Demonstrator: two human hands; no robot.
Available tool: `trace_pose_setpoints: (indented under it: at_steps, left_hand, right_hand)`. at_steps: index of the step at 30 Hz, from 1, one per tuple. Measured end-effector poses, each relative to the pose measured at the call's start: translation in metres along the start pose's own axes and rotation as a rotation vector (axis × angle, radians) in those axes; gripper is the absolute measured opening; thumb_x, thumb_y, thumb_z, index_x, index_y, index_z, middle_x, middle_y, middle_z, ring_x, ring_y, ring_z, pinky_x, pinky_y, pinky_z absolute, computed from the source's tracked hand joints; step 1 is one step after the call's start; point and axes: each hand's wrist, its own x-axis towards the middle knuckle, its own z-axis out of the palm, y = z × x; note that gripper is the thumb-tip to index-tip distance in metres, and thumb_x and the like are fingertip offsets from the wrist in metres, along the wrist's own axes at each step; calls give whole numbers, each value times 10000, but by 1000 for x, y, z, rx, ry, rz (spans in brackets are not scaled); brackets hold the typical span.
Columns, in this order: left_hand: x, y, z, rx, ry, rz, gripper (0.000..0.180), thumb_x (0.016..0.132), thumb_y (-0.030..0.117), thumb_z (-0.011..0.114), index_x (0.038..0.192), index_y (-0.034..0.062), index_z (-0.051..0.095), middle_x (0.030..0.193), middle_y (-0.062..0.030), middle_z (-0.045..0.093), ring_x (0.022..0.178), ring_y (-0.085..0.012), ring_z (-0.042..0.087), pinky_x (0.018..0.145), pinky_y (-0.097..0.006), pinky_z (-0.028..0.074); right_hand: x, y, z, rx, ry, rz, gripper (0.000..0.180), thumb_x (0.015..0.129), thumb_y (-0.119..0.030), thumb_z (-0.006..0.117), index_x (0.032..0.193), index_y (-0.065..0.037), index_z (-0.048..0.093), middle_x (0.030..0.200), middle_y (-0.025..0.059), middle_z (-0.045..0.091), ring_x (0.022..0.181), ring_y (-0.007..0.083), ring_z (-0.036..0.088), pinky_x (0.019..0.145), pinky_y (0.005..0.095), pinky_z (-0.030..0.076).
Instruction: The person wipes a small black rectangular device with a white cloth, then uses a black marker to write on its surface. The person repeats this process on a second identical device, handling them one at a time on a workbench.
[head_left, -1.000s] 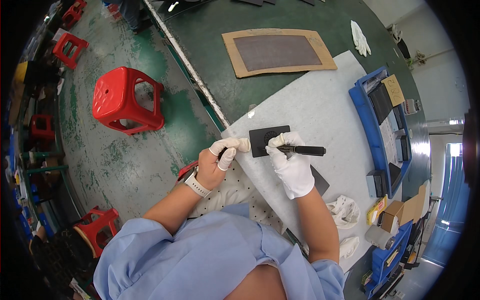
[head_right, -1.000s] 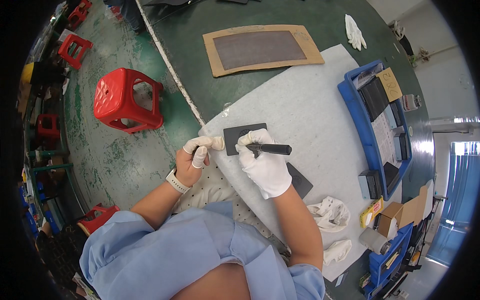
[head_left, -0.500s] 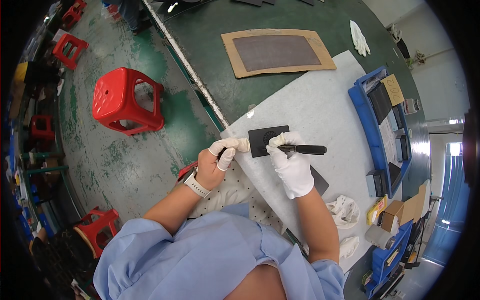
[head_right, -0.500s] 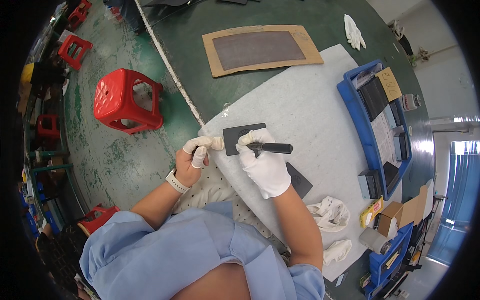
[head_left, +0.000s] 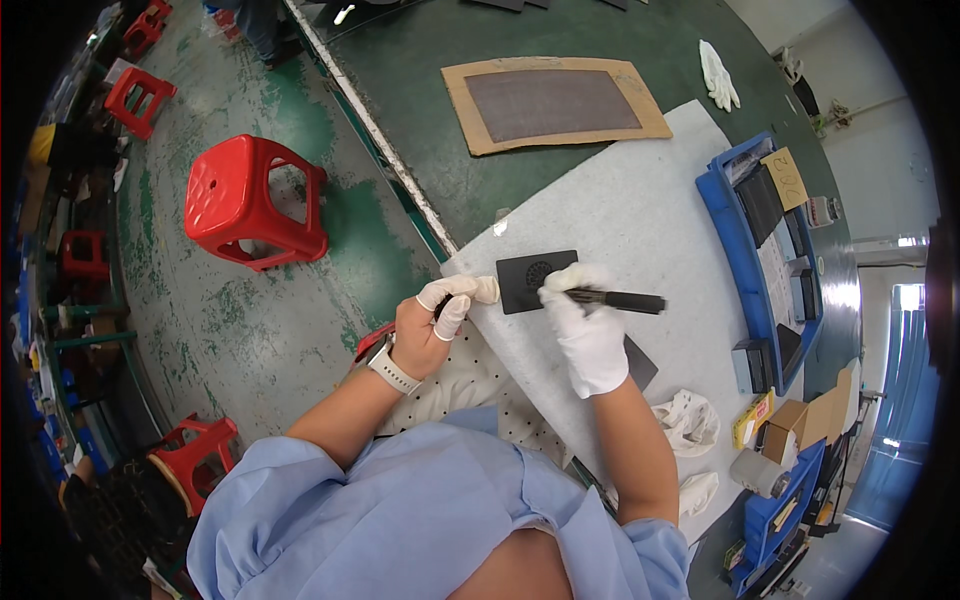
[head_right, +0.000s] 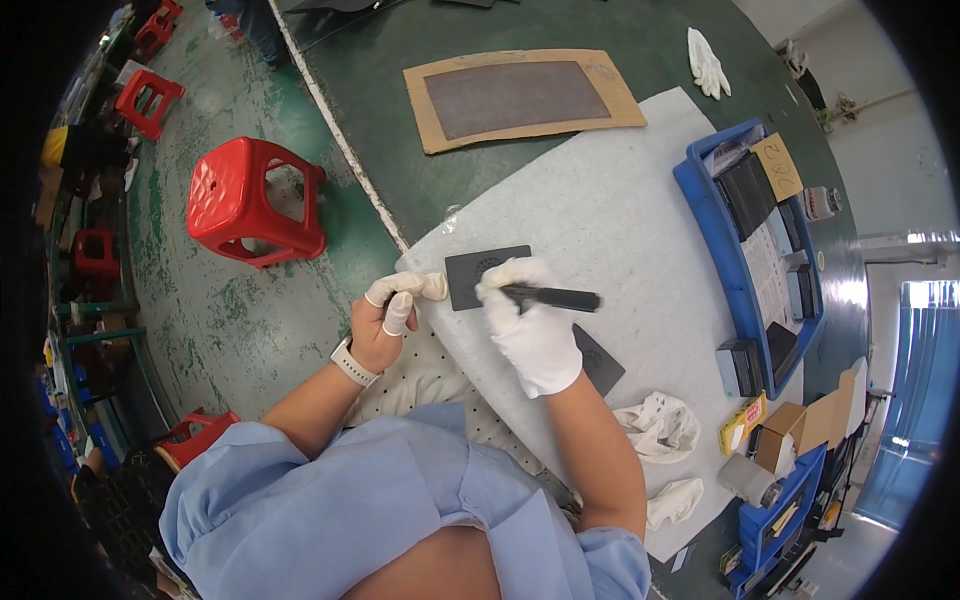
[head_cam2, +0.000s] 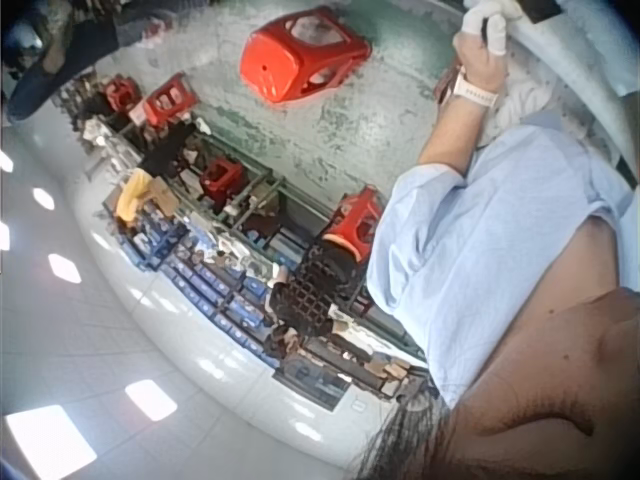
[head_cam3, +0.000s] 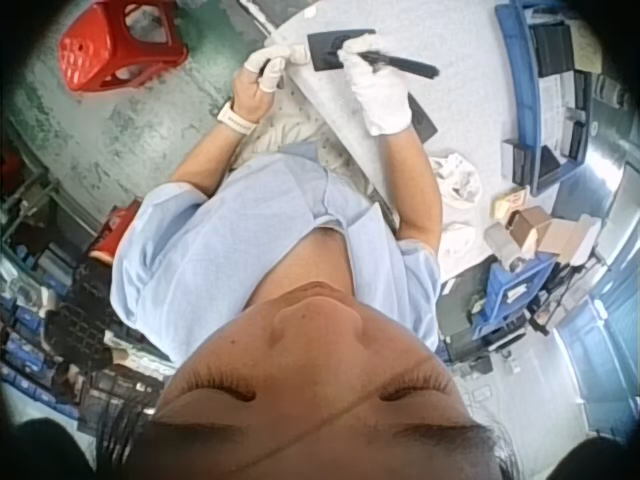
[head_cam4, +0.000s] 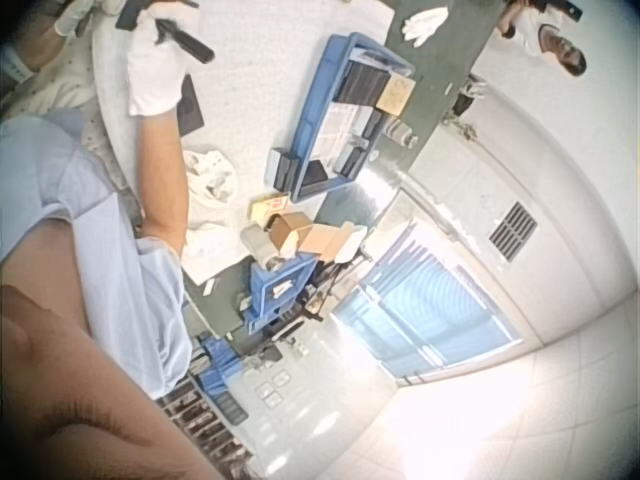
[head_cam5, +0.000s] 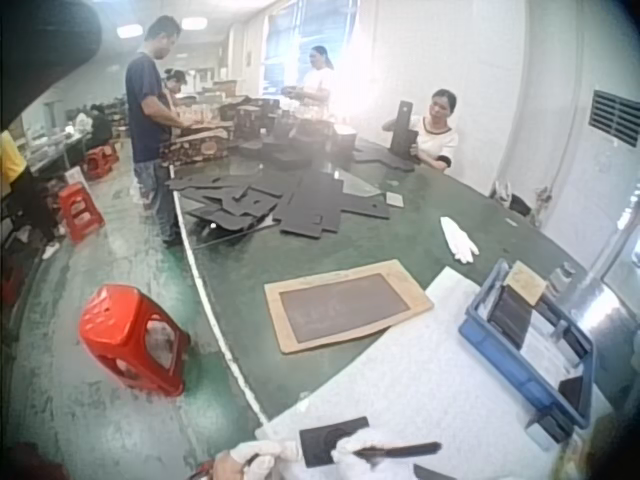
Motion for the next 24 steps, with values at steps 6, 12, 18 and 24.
trace_pose_setpoints:
  at_steps: [6,12,18,24]
  left_hand:
    - [-1,0,-2,2,-1,-19,234,963,204,506,1067,13,593,850,-55,665,606,-59,537,544,-215,465]
    - [1,-1,2,-64,10,4,239,969,209,494,1066,12,589,911,-62,673,619,-55,527,538,-211,461]
    - [0,-2,2,-54,19,3,246,970,216,490,1064,12,591,948,-72,678,613,-55,526,530,-212,461]
    - [0,-2,1,-31,24,-4,248,967,222,495,1064,17,595,941,-75,676,596,-60,528,522,-215,460]
  right_hand:
    - [14,-24,-17,4,114,-177,218,890,48,528,1092,-33,537,896,74,599,791,131,600,709,278,521]
    - [5,-22,-29,-304,-105,-222,255,940,-6,484,1188,-64,505,991,116,629,838,131,610,709,268,518]
    - [5,-13,-37,-162,-17,-292,240,967,-64,463,1204,-76,497,958,99,627,838,130,606,680,249,481]
    - [-6,-13,-28,-39,-165,-99,294,943,-57,509,1235,-30,490,939,81,596,880,151,599,761,250,467]
